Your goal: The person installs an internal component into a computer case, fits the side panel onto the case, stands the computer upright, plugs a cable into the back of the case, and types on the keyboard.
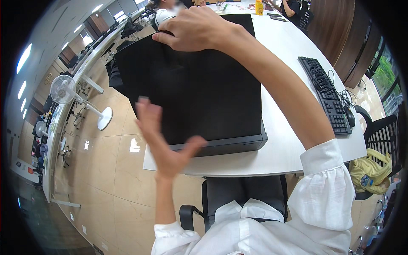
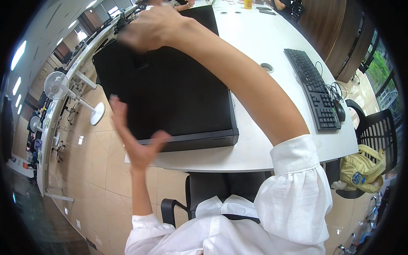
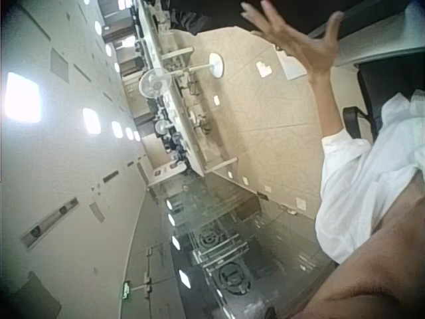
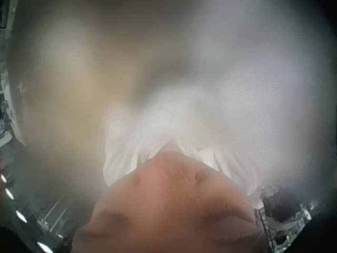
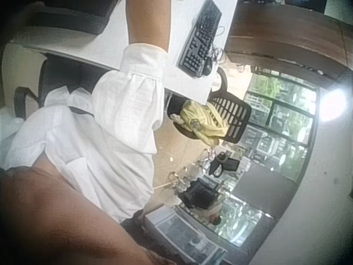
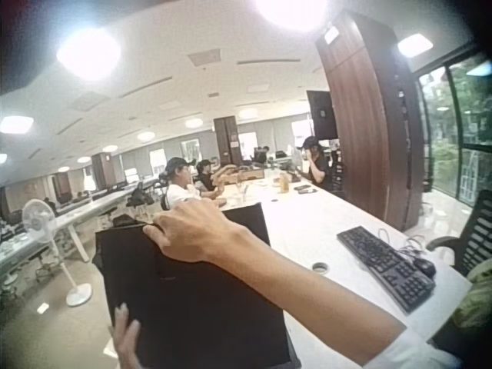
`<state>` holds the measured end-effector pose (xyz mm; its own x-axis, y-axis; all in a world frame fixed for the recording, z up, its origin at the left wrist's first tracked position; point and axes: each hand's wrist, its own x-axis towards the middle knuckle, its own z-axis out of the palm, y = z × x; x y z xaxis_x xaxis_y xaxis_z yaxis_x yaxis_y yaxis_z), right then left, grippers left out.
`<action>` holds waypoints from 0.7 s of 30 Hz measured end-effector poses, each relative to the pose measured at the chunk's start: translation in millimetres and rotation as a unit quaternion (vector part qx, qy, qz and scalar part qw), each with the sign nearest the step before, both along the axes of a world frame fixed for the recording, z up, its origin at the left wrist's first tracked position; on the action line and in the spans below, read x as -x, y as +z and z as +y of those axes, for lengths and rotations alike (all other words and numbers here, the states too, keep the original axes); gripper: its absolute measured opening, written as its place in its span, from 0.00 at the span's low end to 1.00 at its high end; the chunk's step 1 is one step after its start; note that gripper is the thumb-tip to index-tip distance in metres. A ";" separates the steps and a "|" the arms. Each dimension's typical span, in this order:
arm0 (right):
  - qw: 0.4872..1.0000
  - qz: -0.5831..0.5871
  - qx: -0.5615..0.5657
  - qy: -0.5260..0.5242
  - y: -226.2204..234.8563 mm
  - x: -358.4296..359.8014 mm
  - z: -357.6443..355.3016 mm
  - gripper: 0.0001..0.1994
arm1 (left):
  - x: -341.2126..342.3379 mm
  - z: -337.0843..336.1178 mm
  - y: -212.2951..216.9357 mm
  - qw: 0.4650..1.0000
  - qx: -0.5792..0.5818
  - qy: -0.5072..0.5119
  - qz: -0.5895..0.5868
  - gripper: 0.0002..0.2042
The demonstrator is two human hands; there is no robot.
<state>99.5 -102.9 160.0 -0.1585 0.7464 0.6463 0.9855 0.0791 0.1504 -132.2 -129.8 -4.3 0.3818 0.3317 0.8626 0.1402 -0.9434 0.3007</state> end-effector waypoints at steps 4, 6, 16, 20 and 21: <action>1.000 -0.008 -0.025 -0.001 -16.4 -15.0 25.6 0.24 | -17.8 -32.0 -49.2 0.981 -0.087 0.078 0.153 0.55; 1.000 0.011 0.018 -0.011 -13.6 -9.0 25.4 0.25 | -20.9 -26.3 -61.1 0.985 -0.051 0.096 0.135 0.59; 0.998 0.039 0.046 -0.030 -36.9 -22.7 46.1 0.25 | -19.1 -39.3 -71.9 0.954 -0.063 0.178 0.234 0.62; 0.994 0.061 0.082 -0.029 -37.3 -30.1 38.6 0.26 | -25.0 -42.6 -66.9 0.955 -0.031 0.156 0.251 0.64; 0.997 0.049 0.058 -0.023 -43.3 -33.7 45.9 0.25 | -22.8 -42.5 -65.8 0.954 -0.030 0.160 0.250 0.64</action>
<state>133.2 -57.0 116.6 -0.0633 0.8226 0.5651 0.9979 0.0452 0.0460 -109.5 -172.3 -70.0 0.6381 0.4565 0.6200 0.5360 -0.8415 0.0680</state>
